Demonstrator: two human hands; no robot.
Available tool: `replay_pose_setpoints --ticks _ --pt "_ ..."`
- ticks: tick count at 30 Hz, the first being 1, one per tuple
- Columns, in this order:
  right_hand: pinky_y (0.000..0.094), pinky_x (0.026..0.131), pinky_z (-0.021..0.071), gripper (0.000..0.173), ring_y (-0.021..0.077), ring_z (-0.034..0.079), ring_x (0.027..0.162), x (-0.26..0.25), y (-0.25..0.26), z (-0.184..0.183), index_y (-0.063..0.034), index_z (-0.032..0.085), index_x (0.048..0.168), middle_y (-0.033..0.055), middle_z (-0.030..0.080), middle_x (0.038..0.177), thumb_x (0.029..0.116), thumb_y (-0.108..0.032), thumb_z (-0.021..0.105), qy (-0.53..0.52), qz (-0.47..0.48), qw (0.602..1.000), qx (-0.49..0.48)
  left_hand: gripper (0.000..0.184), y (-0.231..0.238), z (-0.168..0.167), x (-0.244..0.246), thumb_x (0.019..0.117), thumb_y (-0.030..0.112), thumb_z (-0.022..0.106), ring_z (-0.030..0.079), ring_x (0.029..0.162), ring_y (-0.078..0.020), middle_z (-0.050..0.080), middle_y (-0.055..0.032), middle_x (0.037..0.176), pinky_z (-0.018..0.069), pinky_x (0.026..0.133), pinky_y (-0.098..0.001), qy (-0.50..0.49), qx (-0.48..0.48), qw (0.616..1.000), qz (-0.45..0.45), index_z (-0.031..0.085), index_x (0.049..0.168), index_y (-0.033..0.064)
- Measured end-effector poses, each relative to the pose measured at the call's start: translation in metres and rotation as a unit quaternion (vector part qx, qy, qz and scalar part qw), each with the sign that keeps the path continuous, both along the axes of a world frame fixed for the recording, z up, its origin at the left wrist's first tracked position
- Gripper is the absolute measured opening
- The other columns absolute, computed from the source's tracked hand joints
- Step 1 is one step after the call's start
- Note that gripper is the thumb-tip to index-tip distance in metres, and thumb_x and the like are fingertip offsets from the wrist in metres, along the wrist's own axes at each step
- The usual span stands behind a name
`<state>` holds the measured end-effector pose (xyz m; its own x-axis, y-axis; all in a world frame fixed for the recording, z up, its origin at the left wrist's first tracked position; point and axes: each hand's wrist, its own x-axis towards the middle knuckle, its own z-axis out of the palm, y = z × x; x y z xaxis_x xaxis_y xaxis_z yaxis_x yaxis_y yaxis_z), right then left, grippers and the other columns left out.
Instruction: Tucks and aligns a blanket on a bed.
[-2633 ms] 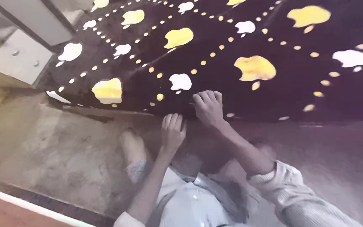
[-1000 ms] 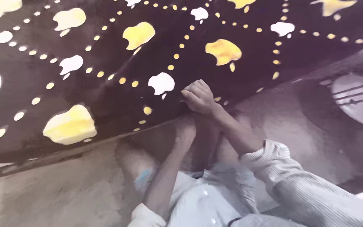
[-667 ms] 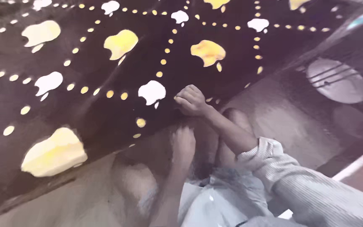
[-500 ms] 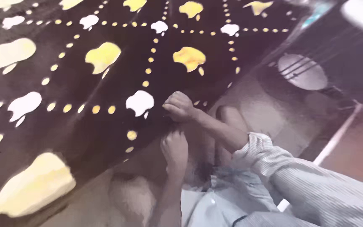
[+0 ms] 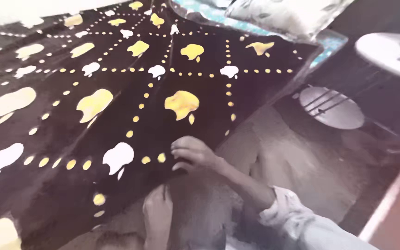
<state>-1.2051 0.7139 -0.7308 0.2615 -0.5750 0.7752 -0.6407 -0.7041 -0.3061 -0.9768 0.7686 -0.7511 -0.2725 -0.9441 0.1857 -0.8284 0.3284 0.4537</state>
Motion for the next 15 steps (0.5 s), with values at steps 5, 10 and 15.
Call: replay_pose_setpoints --ticks 5,10,15 --pt "0.0529 0.109 0.0474 0.041 0.0308 0.061 0.125 -0.261 -0.016 0.027 -0.0069 0.069 0.124 0.0141 0.068 0.126 0.1044 -0.040 0.055 0.088 -0.322 0.928 0.164 0.035 0.003 0.016 -0.051 0.0936 0.035 0.070 0.074 0.079 -0.0402 0.073 -0.0191 0.076 0.0585 0.075 -0.0565 -0.167 0.045 0.984 0.052 0.075 0.095 0.0004" --pt "0.0799 0.110 0.0238 0.095 0.0530 0.027 0.148 -0.511 -0.042 0.015 -0.0088 0.039 0.155 0.0274 0.032 0.161 0.0928 -0.080 0.038 0.086 -0.552 0.785 0.267 0.050 -0.017 0.041 -0.121 0.0938 0.048 0.065 0.073 0.097 -0.0395 0.075 -0.0206 0.098 0.0561 0.081 -0.0560 -0.320 0.223 0.910 0.140 0.071 0.106 0.0000" --pt "0.0792 0.116 0.0032 0.105 0.0456 0.008 0.157 -0.619 -0.073 0.007 -0.0139 0.012 0.166 0.0217 0.016 0.170 0.0892 -0.082 0.035 -0.007 -0.670 0.698 0.251 0.046 -0.036 0.055 -0.138 0.0981 0.046 0.059 0.070 0.107 -0.0393 0.074 -0.0199 0.111 0.0546 0.086 -0.0578 -0.382 0.301 0.864 0.129 0.073 0.104 0.0030"
